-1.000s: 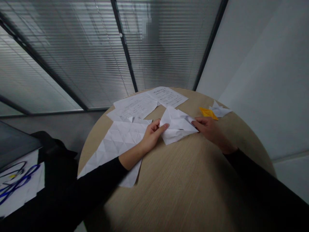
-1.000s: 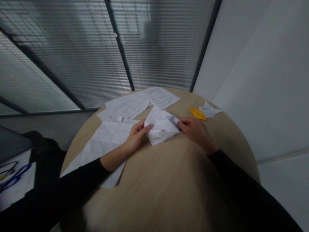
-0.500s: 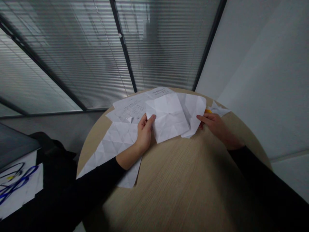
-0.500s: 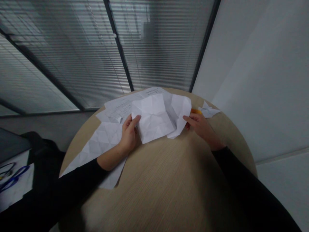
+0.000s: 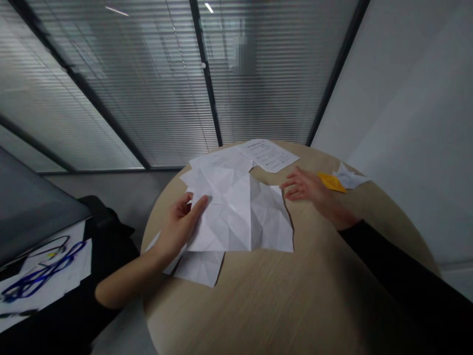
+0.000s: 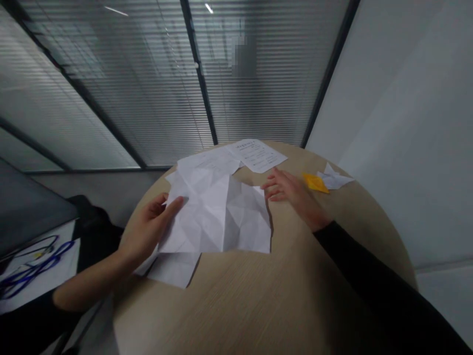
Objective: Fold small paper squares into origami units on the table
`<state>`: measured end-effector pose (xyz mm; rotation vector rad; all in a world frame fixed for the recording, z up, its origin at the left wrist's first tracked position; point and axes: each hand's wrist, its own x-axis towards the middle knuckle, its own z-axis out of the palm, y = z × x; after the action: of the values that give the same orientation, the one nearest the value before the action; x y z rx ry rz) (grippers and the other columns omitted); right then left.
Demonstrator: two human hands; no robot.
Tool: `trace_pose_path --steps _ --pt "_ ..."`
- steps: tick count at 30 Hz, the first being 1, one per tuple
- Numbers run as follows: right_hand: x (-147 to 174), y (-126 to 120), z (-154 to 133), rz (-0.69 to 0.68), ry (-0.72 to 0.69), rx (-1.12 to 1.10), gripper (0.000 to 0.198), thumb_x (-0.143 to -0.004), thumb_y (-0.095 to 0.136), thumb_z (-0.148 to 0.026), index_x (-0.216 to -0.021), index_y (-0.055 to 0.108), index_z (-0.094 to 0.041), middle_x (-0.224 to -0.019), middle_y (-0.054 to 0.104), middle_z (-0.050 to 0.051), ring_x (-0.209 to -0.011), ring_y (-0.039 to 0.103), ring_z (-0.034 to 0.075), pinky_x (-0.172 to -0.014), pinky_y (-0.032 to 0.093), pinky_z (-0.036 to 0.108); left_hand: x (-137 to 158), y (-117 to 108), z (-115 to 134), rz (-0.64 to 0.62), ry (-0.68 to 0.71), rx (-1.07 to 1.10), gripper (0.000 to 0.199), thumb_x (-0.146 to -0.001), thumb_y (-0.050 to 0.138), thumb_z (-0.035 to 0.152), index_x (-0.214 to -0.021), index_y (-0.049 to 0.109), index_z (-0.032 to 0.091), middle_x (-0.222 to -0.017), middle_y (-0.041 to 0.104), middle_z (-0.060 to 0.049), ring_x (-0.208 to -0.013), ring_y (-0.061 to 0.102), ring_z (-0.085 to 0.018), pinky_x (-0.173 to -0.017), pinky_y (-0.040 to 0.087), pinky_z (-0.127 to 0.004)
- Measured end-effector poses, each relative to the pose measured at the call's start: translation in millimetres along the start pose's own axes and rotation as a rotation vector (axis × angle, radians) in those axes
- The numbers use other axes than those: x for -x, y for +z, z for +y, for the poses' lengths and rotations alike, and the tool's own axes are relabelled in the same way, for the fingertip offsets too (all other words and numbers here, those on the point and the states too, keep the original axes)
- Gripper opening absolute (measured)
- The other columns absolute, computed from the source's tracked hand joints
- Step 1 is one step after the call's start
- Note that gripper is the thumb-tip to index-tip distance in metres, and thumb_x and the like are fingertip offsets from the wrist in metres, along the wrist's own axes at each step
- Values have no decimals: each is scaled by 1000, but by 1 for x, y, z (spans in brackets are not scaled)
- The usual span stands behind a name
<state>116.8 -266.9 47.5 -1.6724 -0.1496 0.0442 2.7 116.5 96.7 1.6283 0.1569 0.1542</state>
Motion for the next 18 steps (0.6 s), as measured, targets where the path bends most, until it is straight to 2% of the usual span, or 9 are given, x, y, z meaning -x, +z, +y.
trace_pose_path --steps 2,4,6,8,10,12,15,18 --pt "-2 33 1 -94 -67 70 48 -108 69 -73 -116 69 -26 -111 89 13 -84 85 27 -74 69 39 11 -21 -5 50 -17 -18 60 -73 104 71 -94 75 23 -83 77 -2 -67 67 -19 -55 52 -28" --pt "3 67 1 -35 -255 223 39 -103 81 -58 -120 69 -26 -117 86 11 -100 84 28 -87 69 42 19 -41 -13 149 -4 -47 64 -71 104 74 -93 75 22 -84 78 -3 -69 68 -18 -56 53 -26" --pt "14 96 -1 -3 -464 388 30 -104 81 -46 -123 69 -27 -126 83 11 -112 80 30 -102 66 51 25 -61 -23 267 19 -73 64 -71 103 74 -93 74 21 -84 77 -3 -69 67 -18 -57 53 -25" --pt "30 119 -8 -83 -646 497 23 -108 75 -35 -128 68 -27 -130 81 13 -124 76 33 -113 63 56 32 -79 -33 377 25 -107 64 -70 103 72 -91 74 20 -85 77 -3 -71 68 -18 -57 52 -24" --pt "46 134 -14 -179 -750 579 25 -109 71 -29 -134 68 -26 -138 79 14 -136 73 35 -119 60 57 40 -93 -40 447 -4 -126 63 -66 105 69 -92 72 21 -86 78 -3 -73 70 -19 -59 54 -24" --pt "61 145 -17 -272 -792 660 31 -108 72 -27 -139 68 -27 -147 77 14 -141 72 35 -123 59 57 49 -102 -42 460 -46 -134 64 -63 107 65 -93 70 22 -86 78 -3 -74 71 -21 -59 56 -25" --pt "75 154 -10 -358 -792 747 39 -108 75 -30 -146 67 -27 -157 75 15 -146 70 37 -125 59 60 61 -110 -36 362 -122 -152 61 -64 107 62 -95 73 22 -91 82 -5 -77 75 -25 -61 60 -29" --pt "76 158 7 -263 -728 770 56 -107 80 -39 -156 61 -22 -164 70 23 -152 66 44 -125 57 68 66 -113 -28 293 -172 -120 59 -65 106 59 -101 80 20 -94 85 -7 -78 79 -28 -64 64 -33"
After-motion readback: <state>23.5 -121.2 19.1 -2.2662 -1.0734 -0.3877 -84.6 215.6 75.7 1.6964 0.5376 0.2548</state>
